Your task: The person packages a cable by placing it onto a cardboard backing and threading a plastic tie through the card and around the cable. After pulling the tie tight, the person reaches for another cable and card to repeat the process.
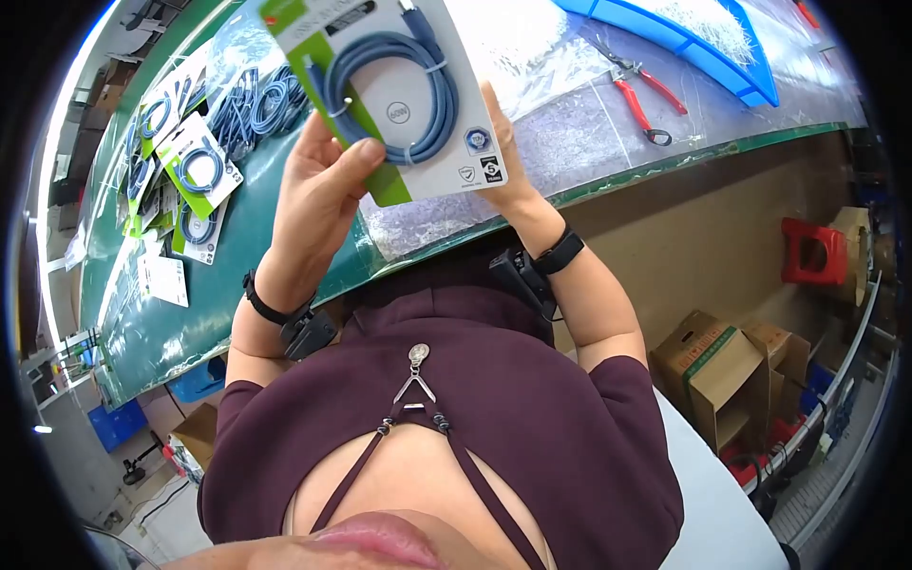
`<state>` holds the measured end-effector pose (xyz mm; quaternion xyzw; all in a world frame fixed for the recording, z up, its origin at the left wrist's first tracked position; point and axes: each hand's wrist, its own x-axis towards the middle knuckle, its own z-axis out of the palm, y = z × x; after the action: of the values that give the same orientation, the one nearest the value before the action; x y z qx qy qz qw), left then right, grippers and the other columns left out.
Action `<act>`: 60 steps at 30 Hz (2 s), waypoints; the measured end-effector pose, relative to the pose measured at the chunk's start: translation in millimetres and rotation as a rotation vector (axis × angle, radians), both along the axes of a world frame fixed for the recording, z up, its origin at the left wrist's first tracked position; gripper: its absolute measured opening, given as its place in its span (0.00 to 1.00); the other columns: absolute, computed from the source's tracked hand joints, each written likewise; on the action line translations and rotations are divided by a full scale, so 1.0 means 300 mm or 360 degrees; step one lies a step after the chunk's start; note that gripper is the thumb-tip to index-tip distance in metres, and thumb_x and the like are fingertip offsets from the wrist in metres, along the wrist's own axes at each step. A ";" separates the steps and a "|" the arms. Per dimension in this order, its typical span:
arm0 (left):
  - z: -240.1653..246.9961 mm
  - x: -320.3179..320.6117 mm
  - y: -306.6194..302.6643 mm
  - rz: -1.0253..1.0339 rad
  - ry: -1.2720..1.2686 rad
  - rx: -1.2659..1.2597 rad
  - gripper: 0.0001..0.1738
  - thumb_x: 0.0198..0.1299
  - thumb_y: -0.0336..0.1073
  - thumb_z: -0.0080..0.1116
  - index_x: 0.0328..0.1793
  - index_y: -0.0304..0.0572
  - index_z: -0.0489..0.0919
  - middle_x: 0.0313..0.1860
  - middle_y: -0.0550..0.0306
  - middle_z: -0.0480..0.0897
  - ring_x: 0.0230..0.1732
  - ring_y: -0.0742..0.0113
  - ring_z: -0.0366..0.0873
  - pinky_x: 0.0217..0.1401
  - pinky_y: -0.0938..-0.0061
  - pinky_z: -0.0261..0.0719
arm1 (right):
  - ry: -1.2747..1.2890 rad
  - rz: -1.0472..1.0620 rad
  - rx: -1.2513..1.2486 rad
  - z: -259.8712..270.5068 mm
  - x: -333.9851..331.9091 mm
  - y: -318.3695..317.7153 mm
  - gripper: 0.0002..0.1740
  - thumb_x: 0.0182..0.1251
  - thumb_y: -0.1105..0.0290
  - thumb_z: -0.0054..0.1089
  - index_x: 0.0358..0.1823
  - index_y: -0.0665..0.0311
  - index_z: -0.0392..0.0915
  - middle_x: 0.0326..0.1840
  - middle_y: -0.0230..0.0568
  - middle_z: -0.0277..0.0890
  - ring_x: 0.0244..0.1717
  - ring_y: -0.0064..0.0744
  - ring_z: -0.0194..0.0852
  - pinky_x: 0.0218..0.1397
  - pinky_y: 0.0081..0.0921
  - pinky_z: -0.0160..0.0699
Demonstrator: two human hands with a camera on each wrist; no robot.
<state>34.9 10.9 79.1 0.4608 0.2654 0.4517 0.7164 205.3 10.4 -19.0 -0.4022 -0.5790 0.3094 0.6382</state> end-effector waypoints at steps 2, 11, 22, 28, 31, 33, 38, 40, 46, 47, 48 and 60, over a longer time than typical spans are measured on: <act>0.005 -0.004 0.018 0.0017 0.0004 0.0048 0.24 0.59 0.31 0.64 0.61 0.37 0.69 0.46 0.56 0.82 0.45 0.71 0.80 0.47 0.76 0.79 | -0.0021 -0.0023 0.0074 0.001 -0.001 -0.011 0.25 0.58 0.80 0.60 0.58 0.65 0.66 0.48 0.37 0.74 0.45 0.24 0.76 0.46 0.22 0.77; -0.115 -0.018 0.089 -0.0083 0.0288 -0.0174 0.23 0.60 0.32 0.62 0.62 0.41 0.69 0.44 0.57 0.82 0.40 0.74 0.80 0.36 0.79 0.79 | -0.0534 0.0067 0.0005 0.038 0.037 -0.039 0.18 0.54 0.81 0.62 0.48 0.68 0.76 0.40 0.43 0.81 0.42 0.36 0.82 0.44 0.26 0.78; -0.197 -0.062 0.087 0.0009 0.0065 -0.0232 0.25 0.61 0.30 0.60 0.63 0.41 0.67 0.50 0.56 0.79 0.46 0.71 0.79 0.45 0.75 0.80 | -0.0554 0.0140 0.0249 -0.019 -0.019 0.051 0.13 0.50 0.79 0.62 0.40 0.66 0.78 0.41 0.48 0.78 0.41 0.47 0.79 0.43 0.35 0.77; -0.200 -0.157 0.111 0.0038 0.0168 -0.0412 0.24 0.60 0.30 0.60 0.62 0.40 0.68 0.49 0.59 0.79 0.46 0.73 0.77 0.48 0.75 0.78 | -0.1016 0.0056 0.0102 0.008 -0.037 0.063 0.08 0.53 0.79 0.60 0.35 0.65 0.77 0.34 0.45 0.77 0.34 0.47 0.77 0.34 0.33 0.76; -0.176 -0.292 0.164 0.0195 0.0352 -0.0184 0.21 0.61 0.30 0.59 0.59 0.40 0.70 0.47 0.60 0.80 0.45 0.74 0.77 0.48 0.77 0.77 | -0.1150 -0.0034 0.0010 0.034 -0.044 0.076 0.06 0.56 0.78 0.59 0.35 0.64 0.77 0.32 0.44 0.76 0.32 0.47 0.77 0.33 0.33 0.75; -0.136 -0.486 0.250 0.0549 0.0753 0.0196 0.15 0.62 0.33 0.59 0.53 0.39 0.74 0.43 0.60 0.80 0.42 0.75 0.77 0.47 0.79 0.76 | -0.1051 -0.0010 -0.0167 0.040 -0.039 0.083 0.04 0.58 0.78 0.58 0.35 0.64 0.77 0.32 0.43 0.76 0.31 0.47 0.76 0.33 0.35 0.75; 0.109 -0.963 0.483 0.1597 0.1151 0.0751 0.14 0.63 0.43 0.60 0.42 0.38 0.78 0.30 0.63 0.76 0.31 0.76 0.70 0.36 0.82 0.69 | -0.1055 0.0040 -0.0017 0.138 -0.076 0.178 0.04 0.59 0.78 0.59 0.36 0.66 0.75 0.33 0.44 0.76 0.31 0.44 0.76 0.33 0.33 0.74; 0.163 -1.221 0.590 0.1713 0.1423 0.0504 0.18 0.60 0.45 0.61 0.43 0.35 0.78 0.31 0.60 0.77 0.31 0.72 0.70 0.37 0.75 0.71 | -0.1340 0.0009 -0.0034 0.152 -0.092 0.250 0.07 0.60 0.77 0.59 0.39 0.66 0.75 0.36 0.45 0.76 0.39 0.45 0.76 0.40 0.32 0.74; 0.104 -1.607 0.769 0.1969 0.2218 0.0650 0.27 0.56 0.49 0.59 0.51 0.32 0.76 0.37 0.48 0.81 0.39 0.59 0.78 0.45 0.67 0.73 | -0.1851 -0.0629 0.0370 0.015 -0.141 0.530 0.15 0.58 0.72 0.60 0.48 0.62 0.76 0.53 0.41 0.75 0.54 0.42 0.71 0.54 0.36 0.68; 0.059 -1.644 0.785 0.2033 0.2536 0.0697 0.27 0.57 0.48 0.59 0.53 0.32 0.74 0.39 0.47 0.81 0.40 0.58 0.79 0.46 0.66 0.73 | -0.1975 -0.0775 0.0457 -0.015 -0.148 0.547 0.17 0.58 0.71 0.61 0.50 0.61 0.75 0.57 0.40 0.74 0.57 0.41 0.69 0.56 0.37 0.67; 0.037 -1.634 0.780 0.2092 0.2860 0.0739 0.27 0.57 0.46 0.58 0.55 0.32 0.73 0.40 0.45 0.81 0.41 0.57 0.80 0.46 0.65 0.74 | -0.1972 -0.0772 0.0457 -0.026 -0.151 0.549 0.17 0.58 0.71 0.61 0.50 0.61 0.75 0.57 0.40 0.74 0.57 0.41 0.69 0.56 0.37 0.67; -0.191 -0.636 0.541 0.0544 0.1988 0.1949 0.16 0.56 0.25 0.57 0.52 0.40 0.79 0.44 0.49 0.82 0.45 0.52 0.80 0.48 0.65 0.77 | -0.2023 -0.0338 0.0184 -0.010 -0.091 0.561 0.19 0.56 0.65 0.63 0.50 0.57 0.77 0.56 0.31 0.78 0.54 0.35 0.73 0.53 0.35 0.69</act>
<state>-156.0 173.3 21.8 0.8790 0.3848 0.2814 -0.0082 177.9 178.6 -22.1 -0.5269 -0.8168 -0.0855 0.2188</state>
